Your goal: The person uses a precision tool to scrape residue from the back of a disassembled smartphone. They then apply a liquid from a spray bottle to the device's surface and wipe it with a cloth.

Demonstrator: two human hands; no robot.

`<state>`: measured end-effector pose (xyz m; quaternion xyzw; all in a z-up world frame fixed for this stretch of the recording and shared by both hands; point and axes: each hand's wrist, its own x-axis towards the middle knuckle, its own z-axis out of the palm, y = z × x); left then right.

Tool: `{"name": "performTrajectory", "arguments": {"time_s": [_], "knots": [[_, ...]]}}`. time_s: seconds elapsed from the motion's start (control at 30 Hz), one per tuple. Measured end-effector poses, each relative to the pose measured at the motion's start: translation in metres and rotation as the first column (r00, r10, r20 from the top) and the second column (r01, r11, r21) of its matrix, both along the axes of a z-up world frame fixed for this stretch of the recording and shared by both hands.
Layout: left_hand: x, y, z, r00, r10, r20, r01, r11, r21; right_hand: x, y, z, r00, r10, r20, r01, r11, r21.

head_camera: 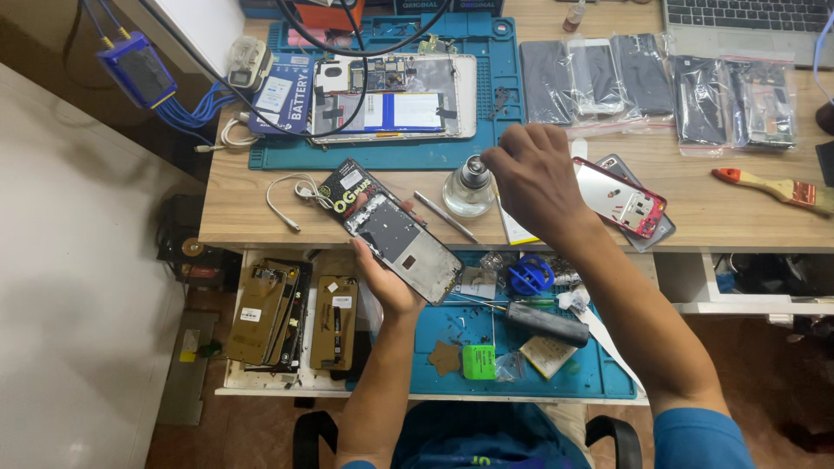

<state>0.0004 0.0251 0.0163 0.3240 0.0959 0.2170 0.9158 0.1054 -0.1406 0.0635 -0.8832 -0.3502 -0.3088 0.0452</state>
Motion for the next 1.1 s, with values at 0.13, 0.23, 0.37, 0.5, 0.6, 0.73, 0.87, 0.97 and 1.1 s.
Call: {"name": "performTrajectory", "arguments": {"time_s": [0.13, 0.23, 0.37, 0.5, 0.6, 0.73, 0.87, 0.97, 1.1], "knots": [[0.003, 0.001, -0.005, 1.000, -0.022, 0.012, 0.022, 1.000, -0.015, -0.002, 0.003, 0.004, 1.000, -0.026, -0.016, 0.025, 0.998, -0.054], [0.002, -0.002, -0.005, 1.000, -0.005, 0.018, 0.006, 0.999, -0.051, 0.001, 0.000, -0.001, 1.000, -0.016, 0.002, 0.016, 0.999, -0.038], [0.001, -0.004, -0.001, 0.999, 0.038, 0.008, -0.038, 0.999, -0.012, -0.005, 0.002, 0.008, 1.000, -0.020, -0.002, 0.020, 0.999, -0.034], [0.000, -0.008, 0.007, 0.990, 0.138, 0.032, -0.139, 0.990, 0.025, -0.016, 0.002, 0.019, 0.998, -0.009, -0.070, 0.012, 0.999, 0.032], [0.001, -0.007, 0.007, 0.987, 0.160, 0.031, -0.160, 0.987, -0.009, -0.032, -0.004, -0.001, 0.942, 0.241, -0.233, -0.156, 0.931, 0.330], [0.003, -0.002, 0.004, 0.989, 0.149, 0.018, -0.149, 0.989, 0.015, -0.074, 0.005, -0.006, 0.832, 0.430, -0.350, -0.284, 0.873, 0.397], [0.001, -0.001, 0.005, 0.994, 0.112, 0.003, -0.112, 0.993, 0.041, -0.083, -0.003, -0.024, 0.883, 0.354, -0.307, -0.251, 0.911, 0.328], [0.000, -0.005, -0.001, 0.998, 0.056, -0.022, -0.056, 0.998, 0.036, -0.081, -0.003, -0.025, 0.899, 0.342, -0.275, -0.251, 0.914, 0.319], [0.001, -0.020, 0.005, 0.995, -0.096, -0.010, 0.096, 0.995, -0.034, -0.071, 0.002, -0.022, 0.926, 0.311, -0.215, -0.245, 0.927, 0.284]]}}
